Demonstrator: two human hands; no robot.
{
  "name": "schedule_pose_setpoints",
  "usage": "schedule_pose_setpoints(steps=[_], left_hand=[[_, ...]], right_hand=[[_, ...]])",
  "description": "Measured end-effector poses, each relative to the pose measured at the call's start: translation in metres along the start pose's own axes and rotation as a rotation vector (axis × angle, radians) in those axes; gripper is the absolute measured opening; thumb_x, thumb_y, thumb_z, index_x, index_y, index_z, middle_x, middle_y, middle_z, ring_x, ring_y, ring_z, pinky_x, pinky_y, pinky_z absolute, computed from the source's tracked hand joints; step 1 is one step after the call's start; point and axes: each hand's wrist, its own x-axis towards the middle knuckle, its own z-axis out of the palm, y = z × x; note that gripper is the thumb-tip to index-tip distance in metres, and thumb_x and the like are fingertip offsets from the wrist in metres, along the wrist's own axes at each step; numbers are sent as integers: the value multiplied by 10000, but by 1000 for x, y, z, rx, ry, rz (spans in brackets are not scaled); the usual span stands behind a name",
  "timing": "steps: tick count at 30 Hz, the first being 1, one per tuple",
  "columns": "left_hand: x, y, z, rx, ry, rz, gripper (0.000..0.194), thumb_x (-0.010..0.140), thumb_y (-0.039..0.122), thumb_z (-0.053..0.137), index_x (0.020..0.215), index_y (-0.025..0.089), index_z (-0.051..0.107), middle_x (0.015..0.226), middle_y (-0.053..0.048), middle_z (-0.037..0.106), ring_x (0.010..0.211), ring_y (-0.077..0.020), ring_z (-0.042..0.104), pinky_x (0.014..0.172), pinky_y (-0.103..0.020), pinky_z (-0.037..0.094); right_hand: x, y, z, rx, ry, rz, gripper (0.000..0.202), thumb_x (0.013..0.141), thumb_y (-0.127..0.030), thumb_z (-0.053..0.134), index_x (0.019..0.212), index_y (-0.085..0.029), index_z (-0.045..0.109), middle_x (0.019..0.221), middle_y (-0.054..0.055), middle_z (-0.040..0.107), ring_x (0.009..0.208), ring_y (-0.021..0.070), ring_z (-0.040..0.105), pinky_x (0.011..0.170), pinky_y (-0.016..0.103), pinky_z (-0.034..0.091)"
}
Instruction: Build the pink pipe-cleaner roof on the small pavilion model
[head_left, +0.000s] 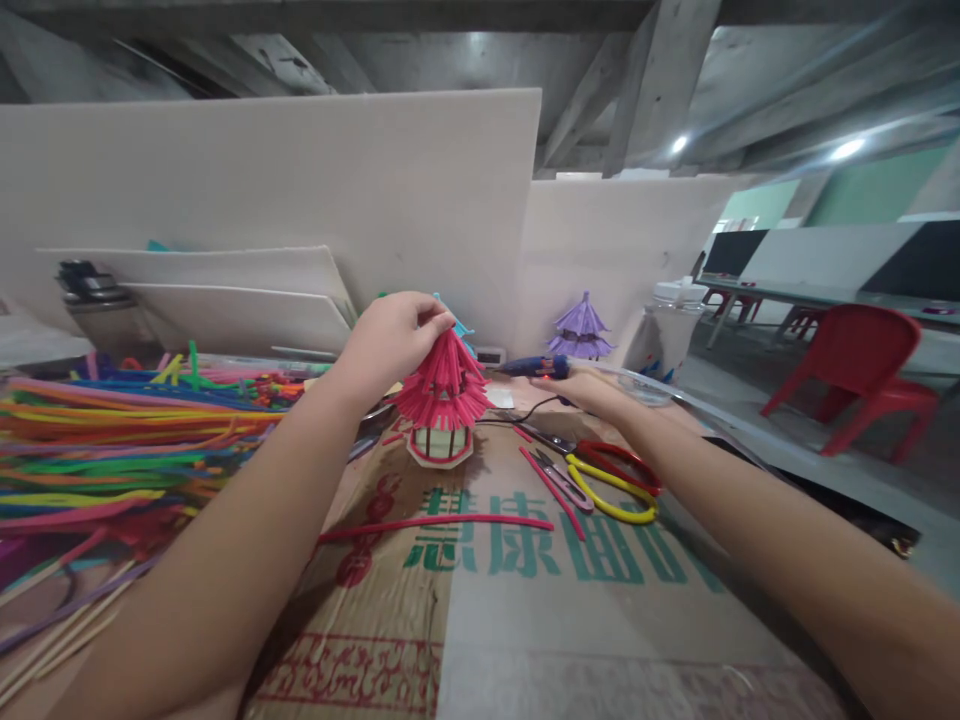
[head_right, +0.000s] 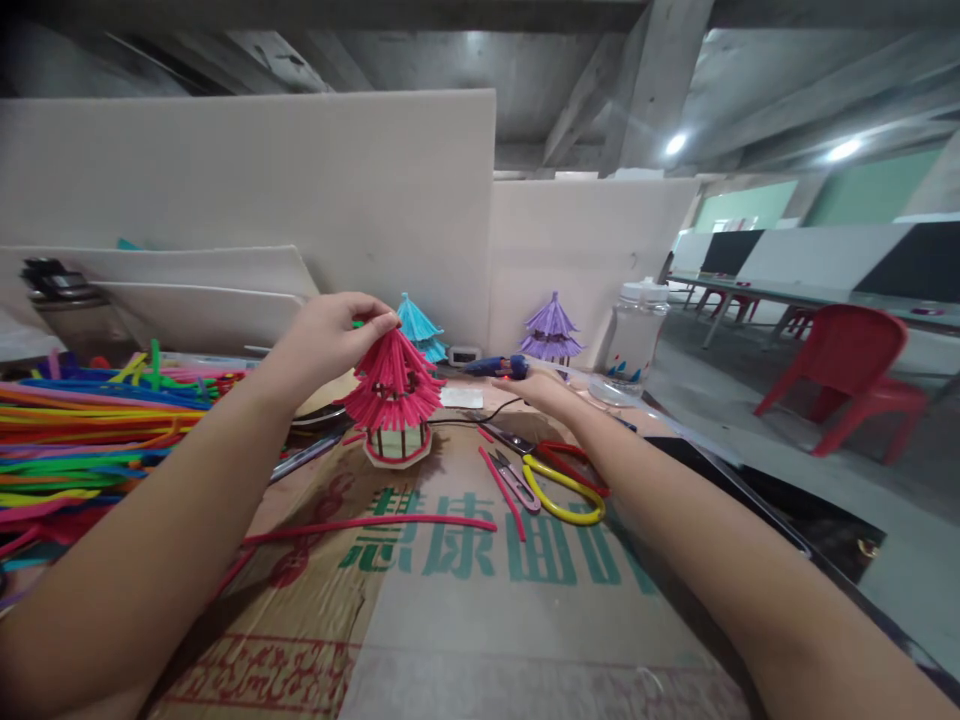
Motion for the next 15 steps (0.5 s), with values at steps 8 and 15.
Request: schedule_pose_setpoints(steps=[8,15], left_hand=[[-1,1,-1,18,3,-14,293,911,385,519,877,202,745,788,-57,754,728,-210,643,658,-294,413],[-1,5,-2,4,5,-26,269,905,355,527,875,209,751,810,-52,754,746,-211,640,668,-299,403]], right_hand=[[46,13,50,20,-246,96,321,950,-359,641,1185,-140,642,1116,81,688,917,191,675,781,354,579],[39,23,35,-154,-270,40,293,936,-381,647,1086,-132,688,1054,70,724,932,211,681,804,323,539]])
